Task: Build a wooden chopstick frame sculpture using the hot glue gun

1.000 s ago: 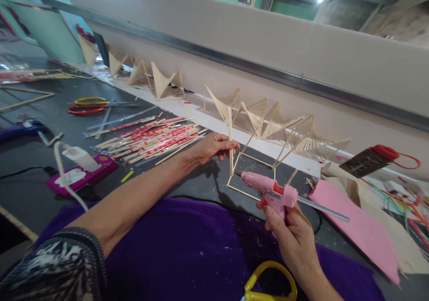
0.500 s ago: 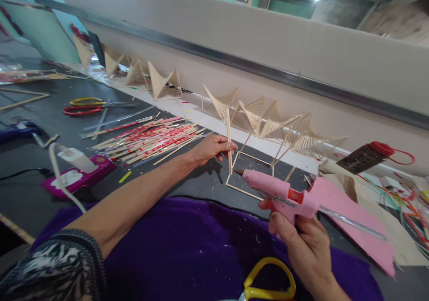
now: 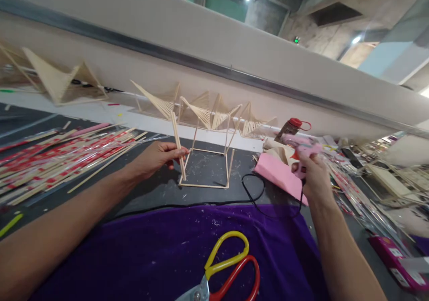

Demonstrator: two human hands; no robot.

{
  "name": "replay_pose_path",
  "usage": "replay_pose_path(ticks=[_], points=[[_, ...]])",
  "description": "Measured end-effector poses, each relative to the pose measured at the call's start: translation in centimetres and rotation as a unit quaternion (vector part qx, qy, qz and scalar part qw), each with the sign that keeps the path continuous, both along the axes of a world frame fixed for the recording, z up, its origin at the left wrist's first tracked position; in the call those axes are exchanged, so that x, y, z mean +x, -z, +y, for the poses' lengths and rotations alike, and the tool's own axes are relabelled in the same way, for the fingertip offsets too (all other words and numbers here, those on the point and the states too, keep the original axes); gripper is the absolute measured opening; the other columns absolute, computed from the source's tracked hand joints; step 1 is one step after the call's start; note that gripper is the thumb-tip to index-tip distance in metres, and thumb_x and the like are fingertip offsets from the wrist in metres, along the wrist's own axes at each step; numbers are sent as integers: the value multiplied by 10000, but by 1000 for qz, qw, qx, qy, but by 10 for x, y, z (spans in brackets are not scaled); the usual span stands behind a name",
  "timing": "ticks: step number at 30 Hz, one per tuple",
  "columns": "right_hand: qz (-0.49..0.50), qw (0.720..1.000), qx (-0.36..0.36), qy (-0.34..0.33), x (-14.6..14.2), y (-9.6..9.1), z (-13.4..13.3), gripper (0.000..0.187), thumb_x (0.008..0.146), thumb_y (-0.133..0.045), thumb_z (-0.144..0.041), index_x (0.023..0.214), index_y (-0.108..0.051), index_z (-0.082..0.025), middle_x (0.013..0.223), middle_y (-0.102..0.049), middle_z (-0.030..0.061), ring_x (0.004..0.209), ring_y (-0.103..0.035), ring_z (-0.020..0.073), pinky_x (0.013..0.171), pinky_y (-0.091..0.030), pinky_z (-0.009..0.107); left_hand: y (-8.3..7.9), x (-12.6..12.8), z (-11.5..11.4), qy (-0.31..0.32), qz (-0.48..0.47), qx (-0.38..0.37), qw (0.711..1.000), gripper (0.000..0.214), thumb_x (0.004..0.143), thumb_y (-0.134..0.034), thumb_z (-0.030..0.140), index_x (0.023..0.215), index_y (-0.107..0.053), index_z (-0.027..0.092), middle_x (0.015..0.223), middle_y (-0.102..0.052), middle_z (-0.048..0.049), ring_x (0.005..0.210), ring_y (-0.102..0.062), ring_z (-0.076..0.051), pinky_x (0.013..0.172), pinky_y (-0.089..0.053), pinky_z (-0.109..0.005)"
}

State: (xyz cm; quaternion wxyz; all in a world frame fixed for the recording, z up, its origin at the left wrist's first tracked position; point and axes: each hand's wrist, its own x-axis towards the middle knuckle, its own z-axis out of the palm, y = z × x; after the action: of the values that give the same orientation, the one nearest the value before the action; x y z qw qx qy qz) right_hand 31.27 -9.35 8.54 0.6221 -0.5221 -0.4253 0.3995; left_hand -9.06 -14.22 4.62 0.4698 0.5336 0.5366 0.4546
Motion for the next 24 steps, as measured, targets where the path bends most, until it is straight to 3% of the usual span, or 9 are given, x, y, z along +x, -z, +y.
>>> replay_pose_path(ticks=[4,8,19,24], points=[[13,997,-77,-24,14,39,26,191,692,-731,-248,789,-587,-169,608,-569,-31,433,-494,63,358,-400,165,-3,4,-1,-12,20,-8,1000,285,723,-707,416,857,-744,167,848,-711,-93,727,-642,-163,470,-443,-180],[26,991,-125,-44,15,59,35,118,753,-676,-230,782,-592,-152,568,-574,-9,413,-486,63,350,-418,155,-4,4,0,-11,16,-10,1000,279,706,-717,412,848,-745,174,802,-709,-69,694,-637,-149,464,-429,-178],[-62,978,-194,-45,36,79,30,133,820,-592,-231,729,-600,-135,552,-633,68,459,-587,130,411,-480,209,-4,1,2,-20,20,0,1000,236,731,-702,385,856,-750,190,809,-713,-61,699,-639,-139,469,-433,-175],[-154,975,-157,-25,35,78,28,134,762,-653,-246,670,-605,-161,478,-597,21,447,-563,144,413,-430,225,-2,2,3,-10,32,-3,999,235,730,-704,391,857,-745,198,794,-719,-54,704,-656,-150,474,-447,-185]])
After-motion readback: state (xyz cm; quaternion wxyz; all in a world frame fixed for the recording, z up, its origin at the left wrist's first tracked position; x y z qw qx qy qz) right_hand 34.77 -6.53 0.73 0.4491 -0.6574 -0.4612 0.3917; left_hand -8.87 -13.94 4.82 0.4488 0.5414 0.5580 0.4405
